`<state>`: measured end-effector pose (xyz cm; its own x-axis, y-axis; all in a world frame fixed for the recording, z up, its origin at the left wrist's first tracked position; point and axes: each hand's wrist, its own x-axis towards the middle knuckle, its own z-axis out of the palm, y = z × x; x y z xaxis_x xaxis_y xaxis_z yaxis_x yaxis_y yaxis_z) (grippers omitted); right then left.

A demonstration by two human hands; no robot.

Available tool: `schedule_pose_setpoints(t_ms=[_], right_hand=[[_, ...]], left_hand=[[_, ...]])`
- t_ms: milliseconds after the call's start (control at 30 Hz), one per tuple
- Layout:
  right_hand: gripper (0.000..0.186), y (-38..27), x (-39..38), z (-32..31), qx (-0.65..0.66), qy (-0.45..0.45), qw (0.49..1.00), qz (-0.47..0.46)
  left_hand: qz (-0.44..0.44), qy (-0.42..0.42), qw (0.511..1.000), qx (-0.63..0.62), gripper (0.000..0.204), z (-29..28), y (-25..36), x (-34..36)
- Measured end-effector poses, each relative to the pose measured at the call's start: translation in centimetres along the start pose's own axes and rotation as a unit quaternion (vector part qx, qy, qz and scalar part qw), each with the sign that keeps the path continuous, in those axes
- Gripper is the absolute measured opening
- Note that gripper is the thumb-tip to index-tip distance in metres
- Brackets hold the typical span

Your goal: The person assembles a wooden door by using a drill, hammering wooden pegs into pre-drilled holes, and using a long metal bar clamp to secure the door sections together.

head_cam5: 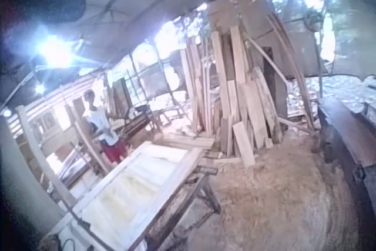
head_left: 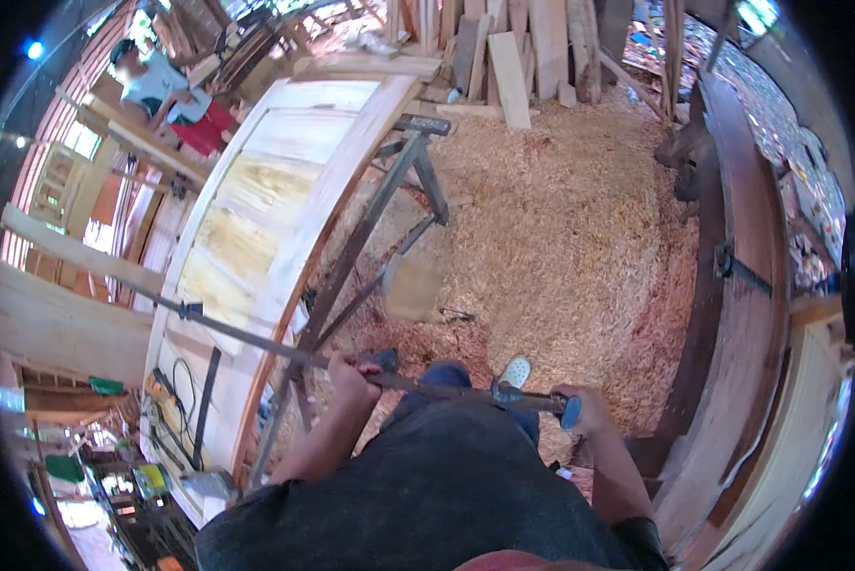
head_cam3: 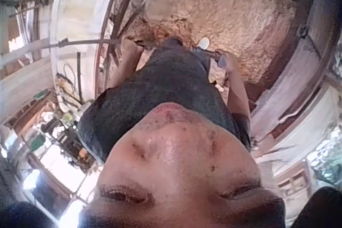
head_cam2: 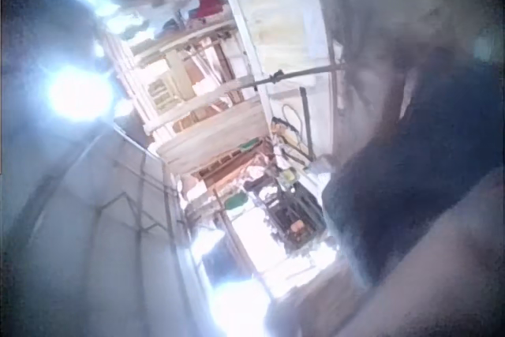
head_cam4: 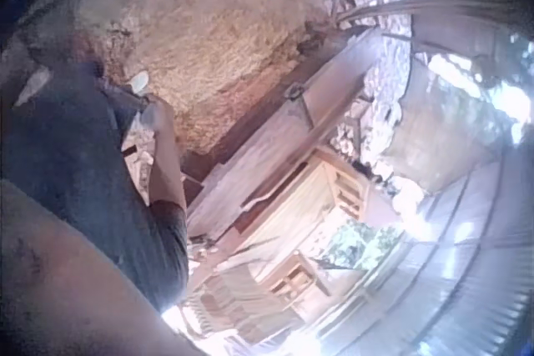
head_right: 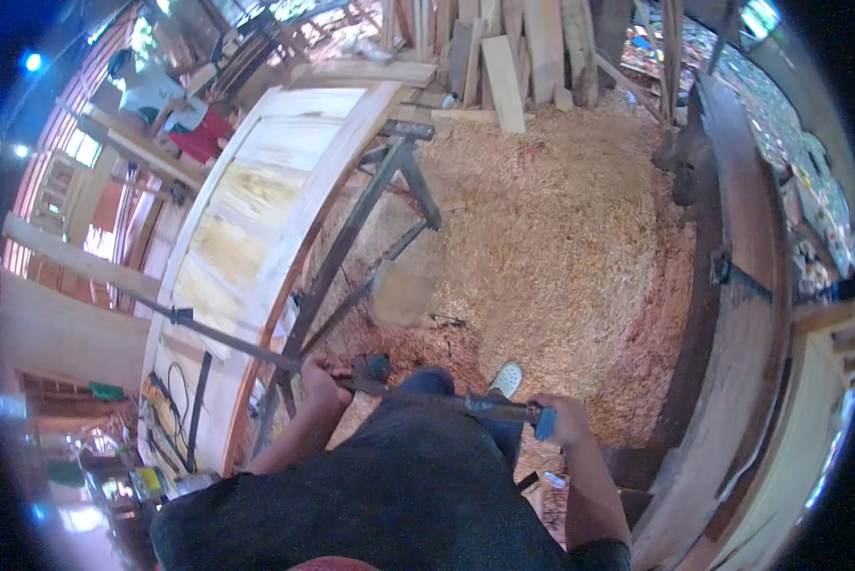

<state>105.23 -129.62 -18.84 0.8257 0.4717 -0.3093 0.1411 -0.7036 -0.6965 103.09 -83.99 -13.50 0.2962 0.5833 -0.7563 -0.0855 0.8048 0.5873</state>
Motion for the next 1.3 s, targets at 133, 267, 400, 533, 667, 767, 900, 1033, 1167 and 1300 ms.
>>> schedule_pose_setpoints(t_ms=[133,267,400,533,667,767,900,1033,1167,1300], right_hand=[[0.034,2.2,5.9,-7.7,-0.010,-0.040,0.999,0.008],[0.031,5.6,14.2,-13.5,-0.002,-0.073,0.997,0.005],[0.027,9.3,24.4,-18.0,-0.025,-0.087,0.996,-0.007],[0.023,18.2,36.8,-19.1,0.446,-0.118,0.877,0.133],[0.025,17.5,47.8,-25.2,0.294,-0.115,0.948,-0.037],[0.027,13.9,55.5,-31.6,0.560,-0.148,0.771,0.265],[0.032,15.3,64.9,-37.5,0.331,-0.208,0.911,0.129],[0.032,14.7,74.8,-42.9,0.009,-0.183,0.979,-0.086],[0.030,13.5,86.3,-48.3,-0.149,-0.195,0.945,-0.217],[0.030,10.9,97.1,-54.4,-0.174,-0.280,0.915,-0.234]], left_hand=[[-0.012,0.045,0.998,-0.032,0.013,7.5,-2.9,-1.4],[0.007,0.065,0.997,-0.051,0.017,14.0,-5.9,1.4],[0.013,0.113,0.990,-0.078,0.019,20.8,-8.2,5.7],[0.002,0.124,0.986,-0.114,0.018,31.0,-9.2,8.9],[0.011,0.133,0.979,-0.152,0.019,38.8,-8.7,12.2],[0.054,0.108,0.981,-0.155,0.020,44.3,-8.4,14.2],[0.045,0.110,0.971,-0.206,0.018,51.8,-9.0,16.0],[0.102,0.227,0.949,-0.195,0.018,59.8,-10.4,17.7],[0.106,0.148,0.948,-0.261,0.012,67.3,-11.9,19.6],[0.149,0.258,0.918,-0.261,0.015,73.9,-13.6,21.2]])
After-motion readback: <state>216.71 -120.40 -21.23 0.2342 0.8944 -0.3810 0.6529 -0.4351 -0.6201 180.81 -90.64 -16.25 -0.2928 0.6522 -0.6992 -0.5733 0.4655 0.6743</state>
